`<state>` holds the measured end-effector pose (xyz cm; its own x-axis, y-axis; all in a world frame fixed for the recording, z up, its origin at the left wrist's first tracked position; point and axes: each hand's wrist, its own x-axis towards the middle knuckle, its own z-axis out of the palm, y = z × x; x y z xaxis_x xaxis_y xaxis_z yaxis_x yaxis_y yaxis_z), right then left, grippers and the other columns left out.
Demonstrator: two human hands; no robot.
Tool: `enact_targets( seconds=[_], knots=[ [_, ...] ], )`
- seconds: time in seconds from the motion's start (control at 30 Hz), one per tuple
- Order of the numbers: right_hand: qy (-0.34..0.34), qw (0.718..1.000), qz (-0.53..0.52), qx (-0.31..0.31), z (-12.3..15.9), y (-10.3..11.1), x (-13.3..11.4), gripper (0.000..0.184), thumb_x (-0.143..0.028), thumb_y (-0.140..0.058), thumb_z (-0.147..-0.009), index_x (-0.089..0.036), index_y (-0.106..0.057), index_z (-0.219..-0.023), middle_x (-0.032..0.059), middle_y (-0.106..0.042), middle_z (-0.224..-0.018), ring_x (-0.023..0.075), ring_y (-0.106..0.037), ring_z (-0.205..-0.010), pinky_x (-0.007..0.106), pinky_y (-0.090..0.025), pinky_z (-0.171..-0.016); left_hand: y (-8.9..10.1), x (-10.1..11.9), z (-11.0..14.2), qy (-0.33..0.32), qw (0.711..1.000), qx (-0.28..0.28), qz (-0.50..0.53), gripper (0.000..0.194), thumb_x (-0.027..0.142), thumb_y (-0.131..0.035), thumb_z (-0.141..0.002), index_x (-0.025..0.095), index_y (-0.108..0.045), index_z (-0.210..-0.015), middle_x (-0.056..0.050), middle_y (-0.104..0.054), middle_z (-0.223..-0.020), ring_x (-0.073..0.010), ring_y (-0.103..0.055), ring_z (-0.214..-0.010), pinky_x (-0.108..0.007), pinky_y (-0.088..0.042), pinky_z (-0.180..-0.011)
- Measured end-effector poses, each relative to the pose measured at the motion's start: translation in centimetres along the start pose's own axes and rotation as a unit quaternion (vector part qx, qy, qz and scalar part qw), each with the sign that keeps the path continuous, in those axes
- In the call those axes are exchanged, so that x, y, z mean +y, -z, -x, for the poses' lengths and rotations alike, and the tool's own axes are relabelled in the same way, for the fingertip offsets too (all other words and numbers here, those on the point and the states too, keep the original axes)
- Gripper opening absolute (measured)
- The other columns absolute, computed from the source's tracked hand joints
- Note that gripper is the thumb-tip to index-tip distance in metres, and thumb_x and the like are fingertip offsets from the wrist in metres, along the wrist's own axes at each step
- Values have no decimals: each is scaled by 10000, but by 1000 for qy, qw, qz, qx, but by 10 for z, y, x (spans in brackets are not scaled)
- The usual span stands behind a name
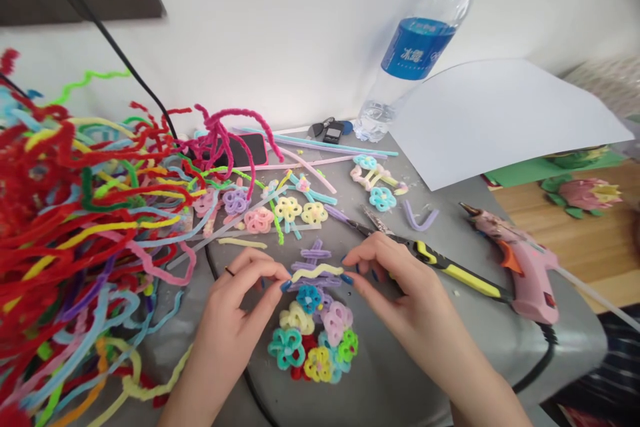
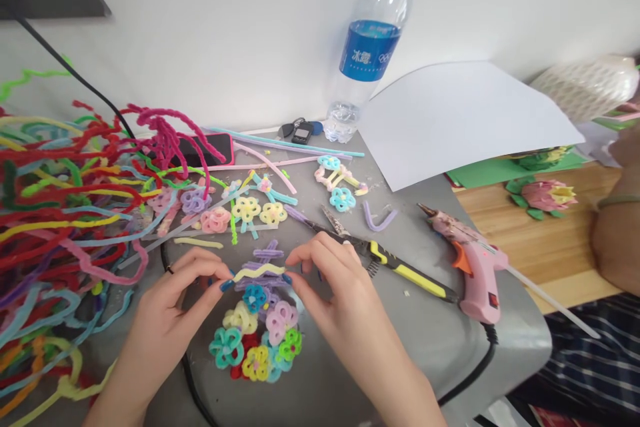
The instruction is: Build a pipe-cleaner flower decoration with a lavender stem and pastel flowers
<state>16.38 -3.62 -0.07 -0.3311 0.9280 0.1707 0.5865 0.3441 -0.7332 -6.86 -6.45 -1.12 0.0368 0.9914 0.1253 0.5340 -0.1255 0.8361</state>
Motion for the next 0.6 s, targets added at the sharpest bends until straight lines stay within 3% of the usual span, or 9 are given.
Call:
enact_targets(
  seconds=[0.6],
  knots=[
    [13,1000,-3,-21,1,0,-2,171,-86,-525,-955,-246,-555,-901,15,-605,-869,194,-568,-792,322,-426,-731,0,-2,0,3,1000,-4,4,157,210,-571,-925,254,-699,-846,-23,-661,-864,-167,-631,-756,-237,-516,-658]
  ],
)
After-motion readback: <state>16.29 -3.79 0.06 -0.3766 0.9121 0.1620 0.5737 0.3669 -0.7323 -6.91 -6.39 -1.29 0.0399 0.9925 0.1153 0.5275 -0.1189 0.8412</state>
